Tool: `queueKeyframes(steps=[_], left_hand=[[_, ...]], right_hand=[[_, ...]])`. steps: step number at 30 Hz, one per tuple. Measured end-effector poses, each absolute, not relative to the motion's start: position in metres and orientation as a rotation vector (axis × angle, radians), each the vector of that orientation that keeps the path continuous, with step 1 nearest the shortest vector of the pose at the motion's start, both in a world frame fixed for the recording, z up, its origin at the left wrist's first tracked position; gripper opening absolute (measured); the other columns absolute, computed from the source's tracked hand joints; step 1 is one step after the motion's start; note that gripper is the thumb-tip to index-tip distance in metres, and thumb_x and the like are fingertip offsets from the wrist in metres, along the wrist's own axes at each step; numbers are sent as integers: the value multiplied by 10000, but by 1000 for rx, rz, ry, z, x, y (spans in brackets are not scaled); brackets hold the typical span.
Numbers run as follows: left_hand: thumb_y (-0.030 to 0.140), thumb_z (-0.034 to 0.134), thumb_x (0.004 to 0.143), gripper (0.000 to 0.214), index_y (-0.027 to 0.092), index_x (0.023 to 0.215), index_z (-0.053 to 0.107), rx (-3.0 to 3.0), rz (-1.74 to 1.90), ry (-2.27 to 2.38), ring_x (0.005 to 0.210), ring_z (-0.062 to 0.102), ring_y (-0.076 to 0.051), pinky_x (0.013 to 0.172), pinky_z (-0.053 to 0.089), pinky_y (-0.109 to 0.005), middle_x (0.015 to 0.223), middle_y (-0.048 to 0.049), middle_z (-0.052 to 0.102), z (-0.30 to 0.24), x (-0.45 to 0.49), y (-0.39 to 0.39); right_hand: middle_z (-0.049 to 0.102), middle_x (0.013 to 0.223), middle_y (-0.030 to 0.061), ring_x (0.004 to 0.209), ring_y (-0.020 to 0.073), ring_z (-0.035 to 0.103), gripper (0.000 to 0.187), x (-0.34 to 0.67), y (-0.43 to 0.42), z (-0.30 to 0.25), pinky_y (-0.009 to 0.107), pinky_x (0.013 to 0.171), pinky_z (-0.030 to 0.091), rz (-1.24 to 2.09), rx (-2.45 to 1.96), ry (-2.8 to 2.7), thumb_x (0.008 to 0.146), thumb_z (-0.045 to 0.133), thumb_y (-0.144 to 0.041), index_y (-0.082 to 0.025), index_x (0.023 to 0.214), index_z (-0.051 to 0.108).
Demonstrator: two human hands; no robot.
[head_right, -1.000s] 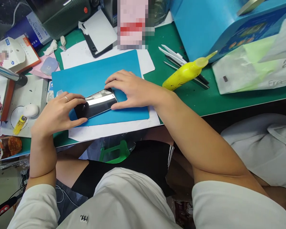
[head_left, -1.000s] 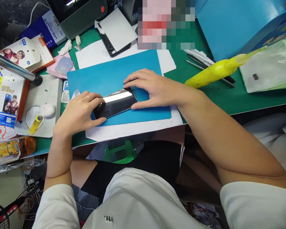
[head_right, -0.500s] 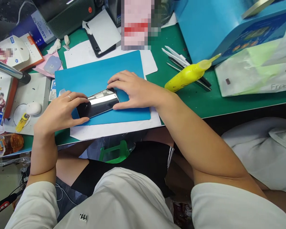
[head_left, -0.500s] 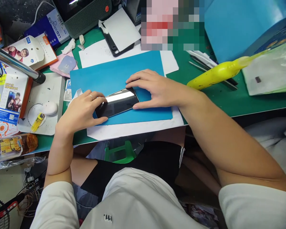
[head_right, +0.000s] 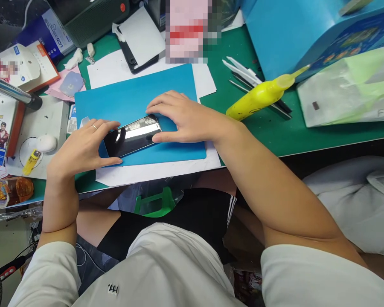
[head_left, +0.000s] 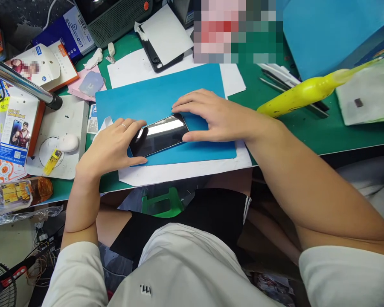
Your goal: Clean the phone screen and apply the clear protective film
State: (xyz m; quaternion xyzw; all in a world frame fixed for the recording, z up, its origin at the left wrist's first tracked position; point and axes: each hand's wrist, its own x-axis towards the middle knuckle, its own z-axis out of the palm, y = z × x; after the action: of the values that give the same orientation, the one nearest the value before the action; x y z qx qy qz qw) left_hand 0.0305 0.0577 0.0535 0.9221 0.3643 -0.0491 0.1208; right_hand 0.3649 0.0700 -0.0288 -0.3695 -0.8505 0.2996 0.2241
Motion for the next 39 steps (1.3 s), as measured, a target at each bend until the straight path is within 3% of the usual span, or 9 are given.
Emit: queueKeyframes(steps=[9, 15, 21, 25, 28, 30, 33, 36, 39], left_hand=[[393, 834, 954, 696, 237, 1569, 546, 2616, -89, 1114, 1316, 675, -402, 1069, 541, -503, 1441, -143, 733, 48, 30, 64], [437, 896, 903, 829, 247, 1619, 524, 2533, -48, 1091, 1374, 651, -394, 1146, 528, -516, 1539, -140, 678, 50, 18, 71], [416, 864, 899, 777, 272, 1599, 561, 2481, -79, 1115, 1341, 655, -378, 1132, 544, -510, 1478, -112, 692, 53, 10, 73], [407, 853, 894, 770, 269, 1595, 565, 2474, -57, 1094, 1348, 646, -378, 1130, 546, -509, 1487, -121, 680, 52, 13, 72], [385, 834, 908, 715, 276, 1570, 585, 2478, -60, 1087, 1347, 640, -379, 1144, 539, -520, 1470, -119, 675, 51, 16, 72], [372, 833, 914, 681, 279, 1547, 600, 2475, -64, 1087, 1333, 640, -379, 1147, 536, -525, 1441, -116, 677, 50, 16, 73], [370, 867, 905, 644, 277, 1496, 628, 2469, -51, 1088, 1301, 643, -378, 1115, 547, -518, 1401, -115, 673, 50, 15, 75], [383, 901, 891, 587, 271, 1413, 654, 2458, -56, 1098, 1260, 649, -363, 1060, 564, -495, 1363, -108, 676, 49, 13, 77], [394, 916, 882, 542, 259, 1343, 665, 2438, -47, 1119, 1224, 652, -347, 1034, 571, -478, 1318, -101, 678, 48, 12, 78]], right_hand=[[640, 1608, 174, 1482, 547, 530, 1029, 365, 70, -38, 770, 1207, 458, 783, -1004, -2396, 842, 676, -990, -301, 1606, 669], [638, 1608, 161, 1494, 551, 519, 936, 364, 69, -37, 793, 1211, 452, 778, -1026, -2398, 881, 677, -942, -316, 1576, 684], [641, 1608, 155, 1482, 542, 533, 820, 364, 68, -30, 816, 1224, 431, 735, -1081, -2449, 923, 703, -836, -320, 1560, 670], [649, 1609, 152, 1482, 515, 545, 761, 363, 65, -27, 767, 1240, 451, 700, -1097, -2445, 936, 722, -786, -321, 1538, 681], [660, 1593, 175, 1478, 532, 552, 849, 364, 65, -27, 765, 1226, 453, 698, -1075, -2440, 921, 706, -847, -258, 1531, 693], [658, 1600, 175, 1482, 542, 549, 937, 365, 67, -28, 760, 1227, 445, 724, -1068, -2431, 884, 679, -937, -270, 1541, 696], [666, 1601, 163, 1479, 533, 557, 1018, 366, 72, -31, 729, 1232, 439, 761, -1063, -2414, 860, 559, -1050, -314, 1548, 703], [695, 1549, 192, 1444, 534, 586, 1094, 365, 75, -33, 719, 1212, 438, 752, -1029, -2414, 868, 441, -1092, -264, 1524, 726], [677, 1571, 180, 1457, 542, 563, 1025, 363, 75, -34, 725, 1209, 427, 723, -1029, -2433, 878, 544, -1039, -289, 1557, 706]])
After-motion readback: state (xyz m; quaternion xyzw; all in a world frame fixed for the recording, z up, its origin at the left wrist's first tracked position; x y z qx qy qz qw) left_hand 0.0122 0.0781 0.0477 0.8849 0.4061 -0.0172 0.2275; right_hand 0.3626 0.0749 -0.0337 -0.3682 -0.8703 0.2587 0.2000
